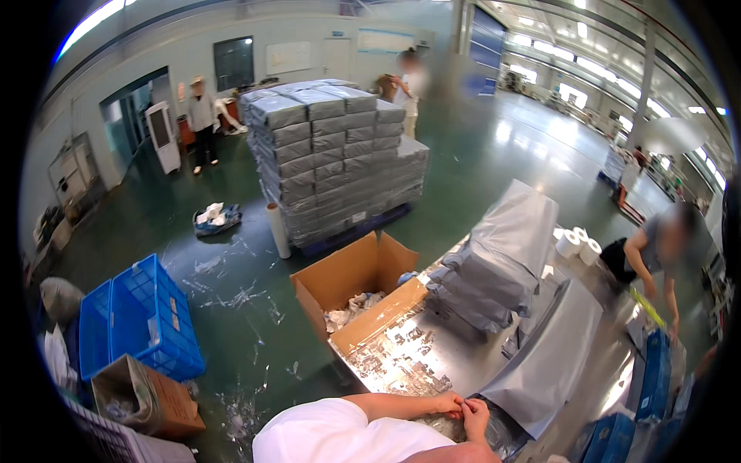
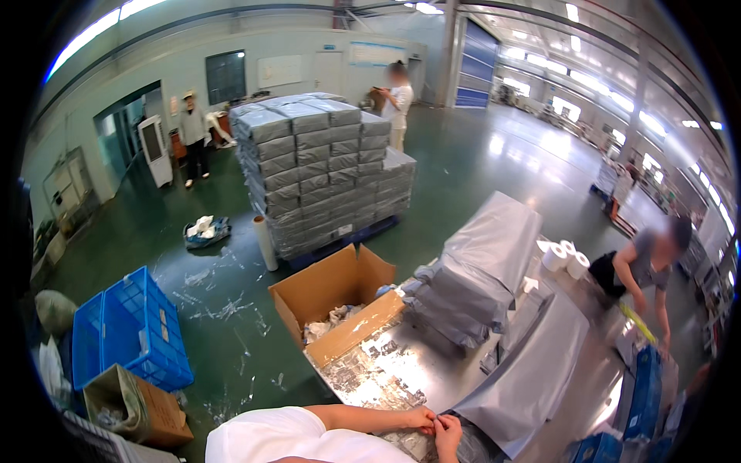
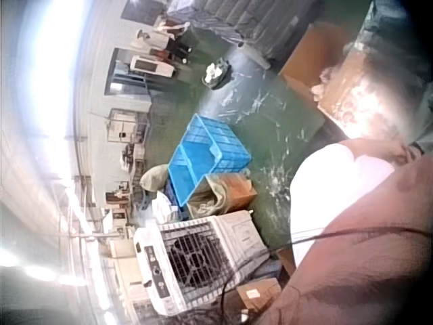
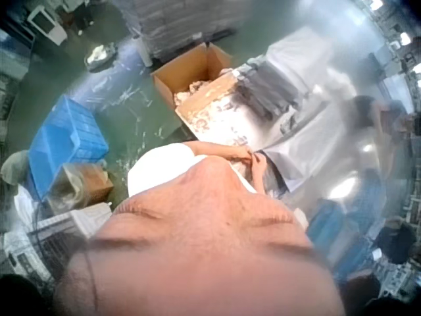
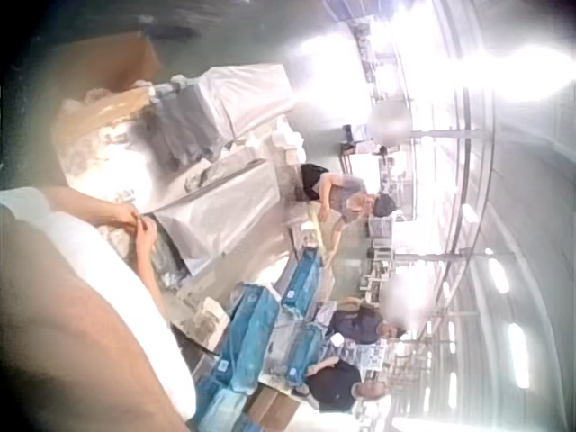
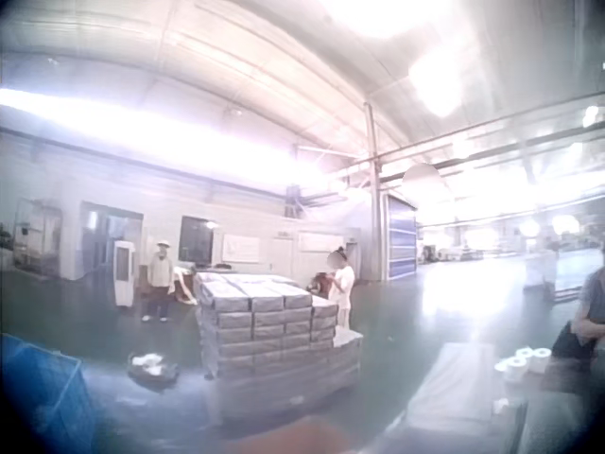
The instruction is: The person repeatedly places blue product packages into gray shipping mailers on a metal table, seals each mailer, and stacks the finished packages. The person handles the packages and mailers by hand throughout the process.
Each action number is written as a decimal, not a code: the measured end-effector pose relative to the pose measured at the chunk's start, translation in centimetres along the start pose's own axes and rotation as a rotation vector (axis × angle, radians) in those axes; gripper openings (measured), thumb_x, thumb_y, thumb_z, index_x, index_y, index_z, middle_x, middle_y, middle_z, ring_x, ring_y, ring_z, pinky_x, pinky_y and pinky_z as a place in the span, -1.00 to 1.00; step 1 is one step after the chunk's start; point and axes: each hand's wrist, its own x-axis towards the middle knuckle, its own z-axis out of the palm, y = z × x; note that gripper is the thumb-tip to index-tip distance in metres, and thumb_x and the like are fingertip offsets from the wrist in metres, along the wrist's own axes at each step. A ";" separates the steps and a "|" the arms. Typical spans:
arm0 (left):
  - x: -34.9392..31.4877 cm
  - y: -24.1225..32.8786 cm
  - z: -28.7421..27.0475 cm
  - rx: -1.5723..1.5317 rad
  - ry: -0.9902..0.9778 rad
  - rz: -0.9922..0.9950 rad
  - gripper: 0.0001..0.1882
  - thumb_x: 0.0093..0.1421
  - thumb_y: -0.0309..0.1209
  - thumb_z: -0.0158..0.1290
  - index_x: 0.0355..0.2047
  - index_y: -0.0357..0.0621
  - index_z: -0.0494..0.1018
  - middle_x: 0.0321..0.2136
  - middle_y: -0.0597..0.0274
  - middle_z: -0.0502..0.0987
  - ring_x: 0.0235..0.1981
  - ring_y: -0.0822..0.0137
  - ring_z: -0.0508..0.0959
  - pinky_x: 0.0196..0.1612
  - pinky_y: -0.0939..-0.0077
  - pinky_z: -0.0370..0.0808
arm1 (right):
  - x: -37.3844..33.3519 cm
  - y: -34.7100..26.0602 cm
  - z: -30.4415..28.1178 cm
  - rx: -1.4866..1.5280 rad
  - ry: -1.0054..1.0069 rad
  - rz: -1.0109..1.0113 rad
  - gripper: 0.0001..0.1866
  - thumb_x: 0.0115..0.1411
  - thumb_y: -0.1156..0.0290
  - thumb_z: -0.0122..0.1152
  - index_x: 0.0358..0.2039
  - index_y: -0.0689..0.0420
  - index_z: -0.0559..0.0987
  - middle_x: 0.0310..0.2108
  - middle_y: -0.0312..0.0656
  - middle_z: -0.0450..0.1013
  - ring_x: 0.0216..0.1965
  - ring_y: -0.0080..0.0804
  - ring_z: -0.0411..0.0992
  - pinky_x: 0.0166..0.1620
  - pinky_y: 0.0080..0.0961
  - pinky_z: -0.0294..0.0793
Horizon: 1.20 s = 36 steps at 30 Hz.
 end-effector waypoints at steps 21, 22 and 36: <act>-0.4 2.6 0.0 0.089 -0.047 -0.043 -0.86 0.10 -0.58 -0.07 -0.35 -0.39 0.44 -0.45 0.12 0.52 -0.48 0.36 0.53 -0.39 0.57 0.51 | -0.7 1.3 0.9 0.035 0.109 0.181 -0.87 -0.03 0.39 0.14 -0.50 0.19 0.52 -0.52 -0.19 0.40 -0.43 -0.35 0.40 -0.35 -0.50 0.37; -1.0 2.8 -0.3 0.012 -0.053 -0.060 -0.86 0.12 -0.58 -0.08 -0.34 -0.41 0.43 -0.45 0.10 0.53 -0.48 0.33 0.54 -0.39 0.55 0.53 | -0.5 0.9 1.1 0.018 0.142 0.196 -0.89 0.01 0.42 0.12 -0.49 0.20 0.50 -0.52 -0.21 0.40 -0.43 -0.42 0.39 -0.35 -0.54 0.36; 1.0 3.2 -0.2 0.222 -0.133 -0.099 -0.85 0.15 -0.54 -0.11 -0.36 -0.43 0.40 -0.48 0.09 0.51 -0.51 0.33 0.54 -0.42 0.57 0.52 | -0.3 -0.7 -0.3 0.112 0.150 0.152 -0.88 -0.02 0.42 0.10 -0.55 0.20 0.44 -0.52 -0.18 0.36 -0.46 -0.32 0.37 -0.39 -0.46 0.33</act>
